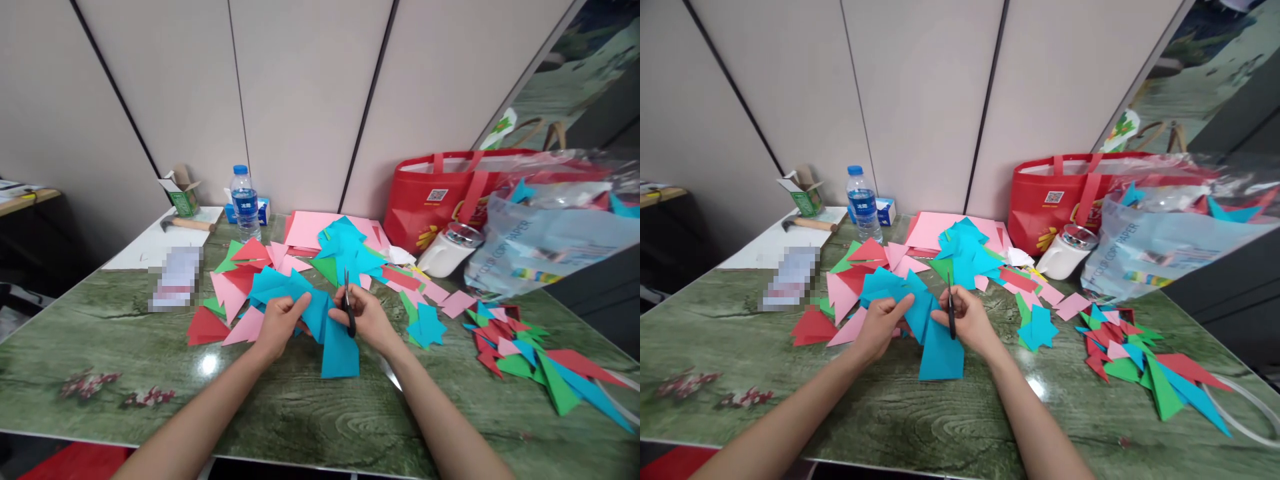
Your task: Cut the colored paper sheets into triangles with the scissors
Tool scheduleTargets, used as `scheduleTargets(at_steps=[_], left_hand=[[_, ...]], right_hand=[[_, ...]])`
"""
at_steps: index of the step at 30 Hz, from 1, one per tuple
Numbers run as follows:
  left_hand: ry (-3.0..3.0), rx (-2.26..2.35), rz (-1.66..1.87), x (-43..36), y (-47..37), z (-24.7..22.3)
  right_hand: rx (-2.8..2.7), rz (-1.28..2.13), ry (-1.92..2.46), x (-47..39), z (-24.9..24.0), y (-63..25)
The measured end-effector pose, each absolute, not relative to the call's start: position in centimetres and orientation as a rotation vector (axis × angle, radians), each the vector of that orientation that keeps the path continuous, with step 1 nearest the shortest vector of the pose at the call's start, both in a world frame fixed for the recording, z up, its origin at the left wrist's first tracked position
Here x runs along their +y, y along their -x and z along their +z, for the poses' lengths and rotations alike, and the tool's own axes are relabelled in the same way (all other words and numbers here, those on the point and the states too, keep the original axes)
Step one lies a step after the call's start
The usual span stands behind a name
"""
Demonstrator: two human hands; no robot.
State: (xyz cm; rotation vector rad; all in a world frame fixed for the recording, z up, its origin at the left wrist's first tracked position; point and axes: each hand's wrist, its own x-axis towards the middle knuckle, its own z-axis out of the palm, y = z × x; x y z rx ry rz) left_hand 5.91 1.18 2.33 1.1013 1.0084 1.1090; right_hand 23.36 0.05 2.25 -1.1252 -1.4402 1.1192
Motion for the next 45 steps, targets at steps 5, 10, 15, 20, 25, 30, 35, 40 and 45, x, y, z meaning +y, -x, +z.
scheduleTargets(at_steps=[5,10,15,20,25,30,35,40,45], left_hand=[[-1.139,1.036,1.067,0.9,-6.1,2.3],[-1.249,0.988,0.880,0.8,-6.1,2.0],[-1.324,1.116,0.884,1.0,-6.0,2.1],[-1.176,1.251,1.182,2.0,-5.4,2.4],[-1.105,1.224,1.234,2.2,-5.2,2.8],[-1.081,1.229,1.302,2.1,-5.2,2.7],[-0.994,1.143,1.314,2.4,-5.1,2.4],[-0.849,1.115,1.407,2.7,-5.0,2.8],[-0.815,1.054,1.397,2.7,-4.8,3.5]], right_hand=[[-1.344,1.119,1.137,0.0,1.9,-22.5],[-1.320,1.060,1.136,0.0,1.9,-22.7],[-1.288,0.815,1.180,-0.4,2.4,-22.7],[-1.351,1.353,0.962,-1.6,3.3,-22.3],[-1.472,1.919,0.845,-1.8,3.1,-22.1],[-1.448,1.955,0.892,-1.7,2.4,-22.3],[-1.506,1.928,0.915,-1.9,2.2,-22.2],[-1.670,1.981,0.887,-2.1,2.1,-21.7],[-1.582,1.837,1.073,-2.3,1.9,-21.1]])
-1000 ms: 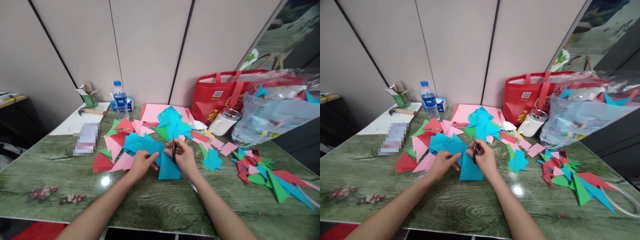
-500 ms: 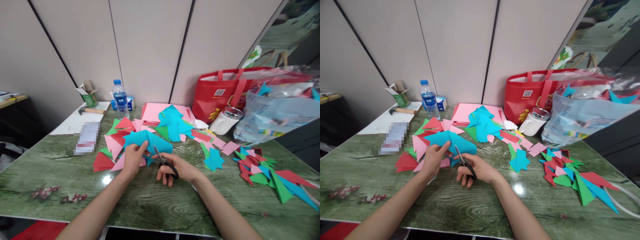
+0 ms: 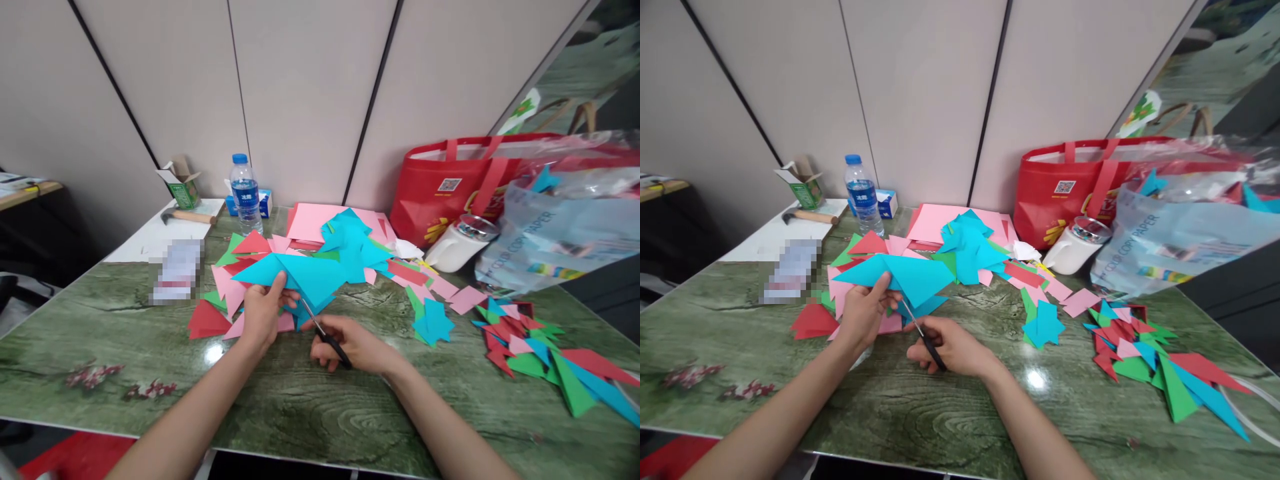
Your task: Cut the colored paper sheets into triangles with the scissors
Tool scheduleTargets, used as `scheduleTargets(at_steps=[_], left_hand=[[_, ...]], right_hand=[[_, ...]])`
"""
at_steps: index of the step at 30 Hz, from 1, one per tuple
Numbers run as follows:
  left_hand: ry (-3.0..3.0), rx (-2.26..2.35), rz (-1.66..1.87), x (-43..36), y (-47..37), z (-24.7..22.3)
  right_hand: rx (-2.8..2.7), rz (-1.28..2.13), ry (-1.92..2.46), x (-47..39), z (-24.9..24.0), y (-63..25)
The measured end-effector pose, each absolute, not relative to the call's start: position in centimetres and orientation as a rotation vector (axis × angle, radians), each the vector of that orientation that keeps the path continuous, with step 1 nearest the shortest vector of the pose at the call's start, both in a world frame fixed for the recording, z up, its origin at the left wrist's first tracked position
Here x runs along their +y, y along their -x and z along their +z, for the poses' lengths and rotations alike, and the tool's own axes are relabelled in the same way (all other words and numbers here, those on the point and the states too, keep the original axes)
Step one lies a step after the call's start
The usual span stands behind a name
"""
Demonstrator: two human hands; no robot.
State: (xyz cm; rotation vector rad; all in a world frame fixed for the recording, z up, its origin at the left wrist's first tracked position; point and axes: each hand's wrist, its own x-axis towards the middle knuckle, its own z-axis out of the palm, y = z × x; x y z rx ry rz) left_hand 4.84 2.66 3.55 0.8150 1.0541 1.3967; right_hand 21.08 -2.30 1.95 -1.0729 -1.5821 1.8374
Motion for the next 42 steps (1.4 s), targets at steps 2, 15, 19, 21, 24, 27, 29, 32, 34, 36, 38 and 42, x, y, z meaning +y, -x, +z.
scheduleTargets(at_steps=[2,15,19,21,24,27,29,32,34,36,38,42], left_hand=[[-0.809,1.067,1.429,2.7,-4.8,3.5],[-1.210,1.203,1.246,1.1,-5.6,2.8],[-1.253,1.138,1.157,1.2,-5.6,3.0],[-1.285,1.136,1.104,1.2,-5.6,3.2],[-1.312,1.160,1.050,1.3,-5.4,3.4],[-1.343,1.171,0.993,1.5,-5.1,3.5],[-1.381,1.157,0.950,1.6,-4.9,3.6],[-1.445,1.110,0.887,1.8,-4.7,3.8],[-1.481,1.077,0.857,1.9,-4.6,4.0],[-1.498,1.043,0.848,1.8,-4.6,4.1],[-1.516,1.036,0.851,1.8,-4.7,4.2],[-1.570,1.126,0.879,1.7,-4.9,3.9]], right_hand=[[-1.540,1.823,1.123,-2.3,1.9,-20.9],[-1.387,1.797,1.122,-2.1,1.7,-20.7],[-1.378,1.745,1.115,-2.2,2.1,-20.9],[-1.439,1.706,1.123,-2.2,2.5,-20.9],[-1.478,1.676,1.135,-2.2,3.0,-20.9],[-1.460,1.684,1.119,-2.3,3.2,-20.9],[-1.459,1.681,1.108,-2.3,3.3,-20.9],[-1.468,1.679,1.120,-2.4,3.4,-21.0],[-1.475,1.693,1.141,-2.4,3.4,-21.0],[-1.469,1.707,1.159,-2.4,3.4,-21.0],[-1.440,1.718,1.165,-2.5,3.4,-20.9],[-1.349,1.763,1.117,-2.7,3.6,-20.7]])
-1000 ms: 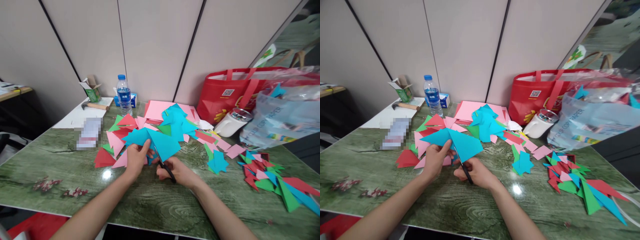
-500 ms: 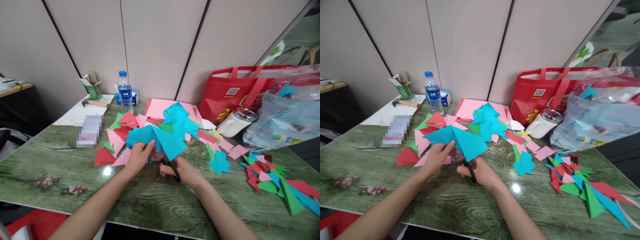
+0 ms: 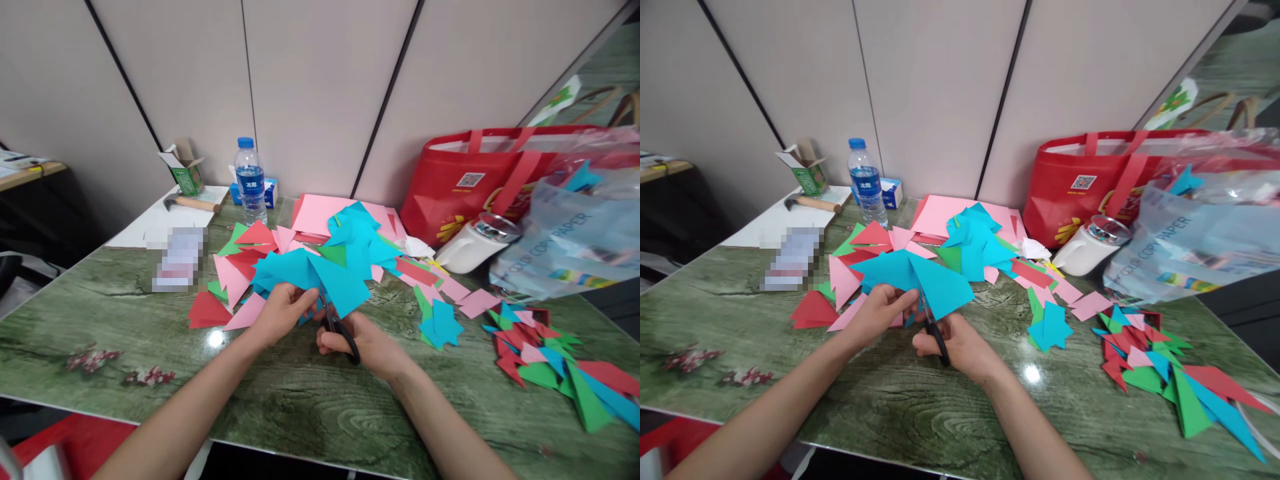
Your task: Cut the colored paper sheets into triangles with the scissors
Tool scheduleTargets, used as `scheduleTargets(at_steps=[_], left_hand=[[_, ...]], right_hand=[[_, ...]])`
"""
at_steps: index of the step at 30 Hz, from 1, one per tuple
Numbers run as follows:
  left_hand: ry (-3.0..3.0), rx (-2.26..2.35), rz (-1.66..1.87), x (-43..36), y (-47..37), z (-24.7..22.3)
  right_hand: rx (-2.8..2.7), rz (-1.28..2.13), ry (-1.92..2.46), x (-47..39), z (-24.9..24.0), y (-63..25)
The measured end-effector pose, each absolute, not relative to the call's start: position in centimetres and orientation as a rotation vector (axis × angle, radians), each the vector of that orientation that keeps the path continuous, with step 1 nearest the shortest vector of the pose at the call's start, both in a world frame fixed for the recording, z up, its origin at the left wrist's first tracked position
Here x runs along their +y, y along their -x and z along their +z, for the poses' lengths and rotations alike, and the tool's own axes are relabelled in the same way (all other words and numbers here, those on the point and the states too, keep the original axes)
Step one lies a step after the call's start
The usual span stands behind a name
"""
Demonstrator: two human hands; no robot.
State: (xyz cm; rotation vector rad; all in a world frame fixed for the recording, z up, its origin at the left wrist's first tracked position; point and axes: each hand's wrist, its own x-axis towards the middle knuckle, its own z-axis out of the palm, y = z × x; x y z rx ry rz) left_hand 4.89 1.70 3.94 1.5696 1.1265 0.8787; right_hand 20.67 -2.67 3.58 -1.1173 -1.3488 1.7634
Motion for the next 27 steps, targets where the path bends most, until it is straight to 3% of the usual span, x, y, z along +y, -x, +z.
scheduleTargets(at_steps=[27], left_hand=[[-1.576,1.145,0.844,1.85,-4.65,3.71]], right_hand=[[-1.357,1.732,1.159,-2.76,3.17,-20.83]])
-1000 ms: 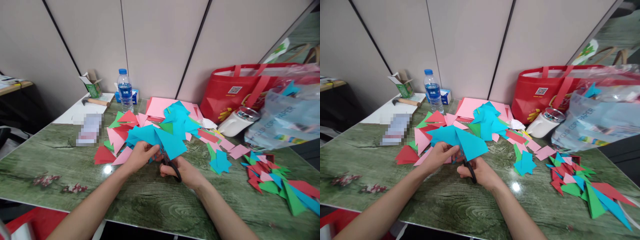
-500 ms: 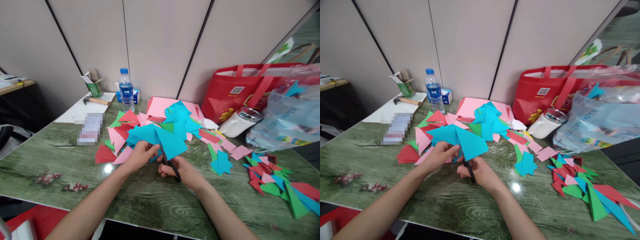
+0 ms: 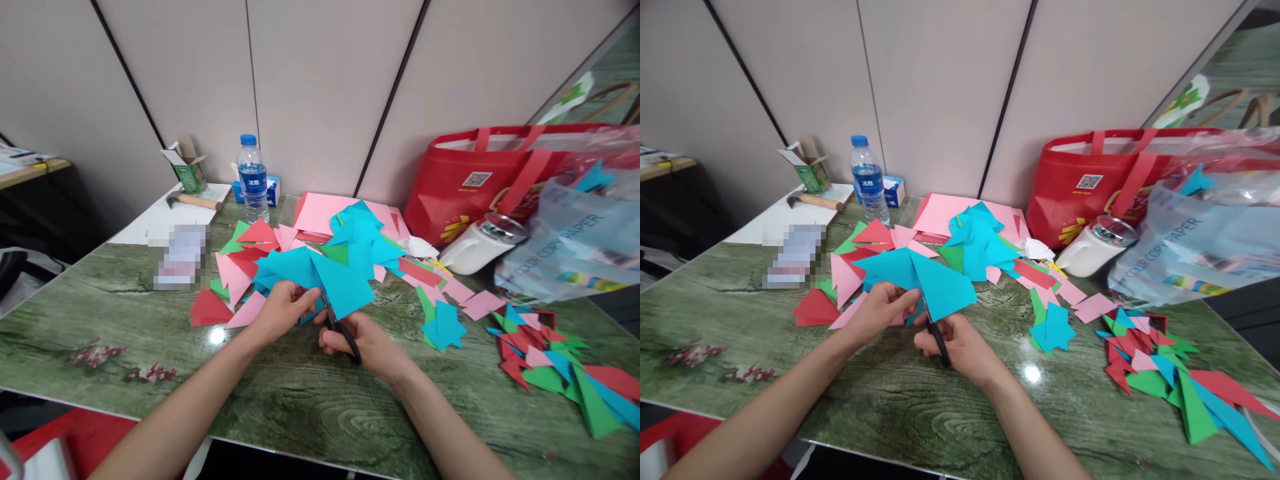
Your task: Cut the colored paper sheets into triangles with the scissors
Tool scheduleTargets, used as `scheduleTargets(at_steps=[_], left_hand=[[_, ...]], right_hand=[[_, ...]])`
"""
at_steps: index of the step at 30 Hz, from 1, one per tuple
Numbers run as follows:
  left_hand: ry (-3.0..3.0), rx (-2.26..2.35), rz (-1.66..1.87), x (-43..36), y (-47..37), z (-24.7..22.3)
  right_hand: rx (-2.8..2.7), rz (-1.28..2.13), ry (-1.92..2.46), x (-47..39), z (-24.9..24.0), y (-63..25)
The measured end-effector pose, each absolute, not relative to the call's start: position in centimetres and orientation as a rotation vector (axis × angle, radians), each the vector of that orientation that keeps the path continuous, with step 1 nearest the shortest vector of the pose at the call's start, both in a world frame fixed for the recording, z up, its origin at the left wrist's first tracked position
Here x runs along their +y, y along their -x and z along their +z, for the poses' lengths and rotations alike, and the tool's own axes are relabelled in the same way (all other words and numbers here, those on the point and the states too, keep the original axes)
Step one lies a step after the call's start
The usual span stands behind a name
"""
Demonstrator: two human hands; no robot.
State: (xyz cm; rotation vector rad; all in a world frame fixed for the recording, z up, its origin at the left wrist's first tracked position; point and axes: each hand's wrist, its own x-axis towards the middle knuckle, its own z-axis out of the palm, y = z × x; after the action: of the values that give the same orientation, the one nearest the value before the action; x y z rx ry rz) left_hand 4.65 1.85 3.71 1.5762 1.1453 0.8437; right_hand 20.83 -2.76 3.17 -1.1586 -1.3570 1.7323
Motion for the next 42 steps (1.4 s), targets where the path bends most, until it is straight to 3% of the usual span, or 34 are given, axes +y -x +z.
scheduleTargets(at_steps=[42], left_hand=[[-1.383,1.075,0.927,1.8,-4.8,2.6]], right_hand=[[-1.355,1.657,1.211,-3.0,3.0,-20.3]])
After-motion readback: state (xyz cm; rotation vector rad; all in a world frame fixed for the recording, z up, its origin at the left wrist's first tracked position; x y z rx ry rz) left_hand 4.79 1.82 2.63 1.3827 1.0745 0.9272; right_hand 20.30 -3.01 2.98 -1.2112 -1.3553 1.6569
